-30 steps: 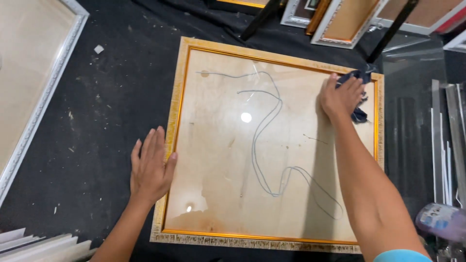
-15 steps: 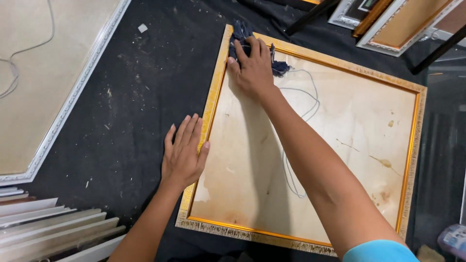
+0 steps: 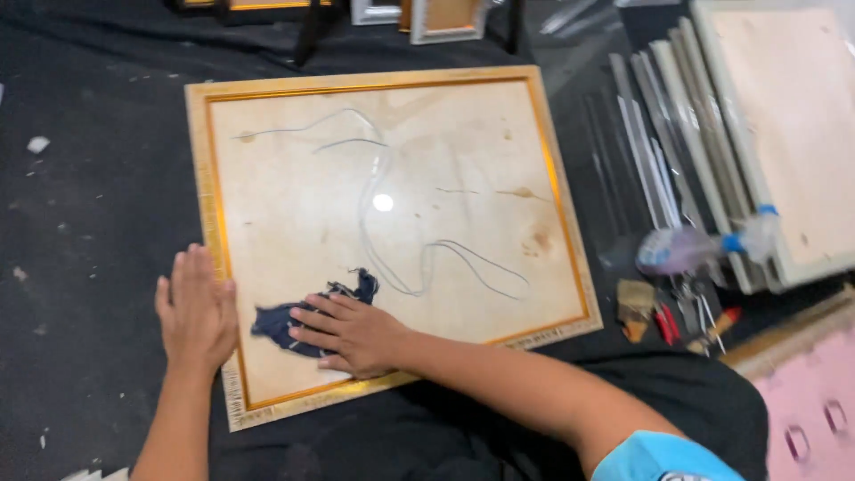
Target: The person is cleaning a picture frame with a cloth and then using a small brush to apply a liquid or paste to the inner edges of the frame.
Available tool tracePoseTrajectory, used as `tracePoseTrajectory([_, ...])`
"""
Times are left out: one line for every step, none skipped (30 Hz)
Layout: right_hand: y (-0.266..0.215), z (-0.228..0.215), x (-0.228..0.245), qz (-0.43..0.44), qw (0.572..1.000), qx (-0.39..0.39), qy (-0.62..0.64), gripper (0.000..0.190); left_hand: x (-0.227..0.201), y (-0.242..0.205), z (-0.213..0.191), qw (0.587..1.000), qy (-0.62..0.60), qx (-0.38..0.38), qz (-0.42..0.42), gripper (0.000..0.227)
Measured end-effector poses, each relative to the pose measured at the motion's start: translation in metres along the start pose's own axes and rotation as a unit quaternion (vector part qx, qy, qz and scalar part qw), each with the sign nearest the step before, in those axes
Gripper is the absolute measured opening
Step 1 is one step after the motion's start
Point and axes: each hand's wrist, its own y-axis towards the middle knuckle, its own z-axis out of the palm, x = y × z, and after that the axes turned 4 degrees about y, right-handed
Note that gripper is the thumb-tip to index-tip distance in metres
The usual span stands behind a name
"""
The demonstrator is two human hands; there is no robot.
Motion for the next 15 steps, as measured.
tracePoseTrajectory([-0.025, -0.015, -0.009, -0.011, 0.998, 0.067, -0.013, 0.063, -0.007, 0.005, -0.01, 0.996, 0.012, 0.073, -0.049, 0.062])
tracePoseTrajectory([-0.051, -0.029, -0.017, -0.022, 0.99, 0.134, -0.024, 0.061, -0.014, 0.01, -0.019, 0.984, 0.027, 0.143, -0.098, 0.068])
tracePoseTrajectory([-0.074, -0.046, -0.031, -0.015, 0.991, 0.126, -0.03, 0.061, -0.017, 0.014, -0.021, 0.986, 0.029, 0.14, -0.086, 0.068])
tracePoseTrajectory([-0.097, -0.062, -0.044, -0.009, 0.99, 0.133, -0.037, 0.059, -0.02, 0.019, -0.024, 0.968, 0.1, 0.198, -0.121, 0.067])
tracePoseTrajectory([-0.123, -0.078, -0.055, 0.002, 0.989, 0.141, -0.044, 0.058, -0.025, 0.023, -0.023, 0.94, 0.171, 0.252, -0.154, 0.067])
tracePoseTrajectory([-0.141, -0.097, -0.072, 0.013, 0.99, 0.134, -0.049, 0.058, -0.028, 0.026, -0.021, 0.942, 0.172, 0.25, -0.14, 0.067])
tracePoseTrajectory([-0.159, -0.114, -0.089, 0.064, 0.974, 0.208, -0.06, 0.066, -0.031, 0.027, -0.019, 0.929, 0.209, 0.274, -0.133, 0.067])
tracePoseTrajectory([-0.178, -0.131, -0.105, 0.114, 0.951, 0.281, -0.069, 0.078, -0.032, 0.029, -0.017, 0.914, 0.247, 0.296, -0.126, 0.068])
tracePoseTrajectory([-0.186, -0.152, -0.112, 0.117, 0.952, 0.276, -0.068, 0.078, -0.041, 0.027, -0.008, 0.914, 0.251, 0.295, -0.122, 0.068])
tracePoseTrajectory([-0.195, -0.172, -0.118, 0.191, 0.927, 0.307, -0.095, 0.072, -0.049, 0.026, 0.0, 0.909, 0.255, 0.307, -0.116, 0.071])
tracePoseTrajectory([-0.201, -0.191, -0.125, 0.261, 0.897, 0.336, -0.12, 0.066, -0.054, 0.024, 0.007, 0.904, 0.26, 0.319, -0.114, 0.074])
tracePoseTrajectory([-0.209, -0.192, -0.13, 0.261, 0.899, 0.331, -0.119, 0.066, -0.064, 0.019, 0.014, 0.904, 0.265, 0.317, -0.113, 0.074])
tracePoseTrajectory([-0.216, -0.196, -0.139, 0.293, 0.895, 0.312, -0.126, 0.06, -0.074, 0.016, 0.022, 0.91, 0.262, 0.308, -0.097, 0.076])
tracePoseTrajectory([-0.222, -0.2, -0.147, 0.324, 0.89, 0.292, -0.133, 0.054, -0.083, 0.014, 0.031, 0.915, 0.26, 0.298, -0.08, 0.078])
tracePoseTrajectory([-0.219, -0.199, -0.151, 0.322, 0.892, 0.289, -0.133, 0.054, -0.092, 0.015, 0.053, 0.915, 0.262, 0.296, -0.082, 0.078])
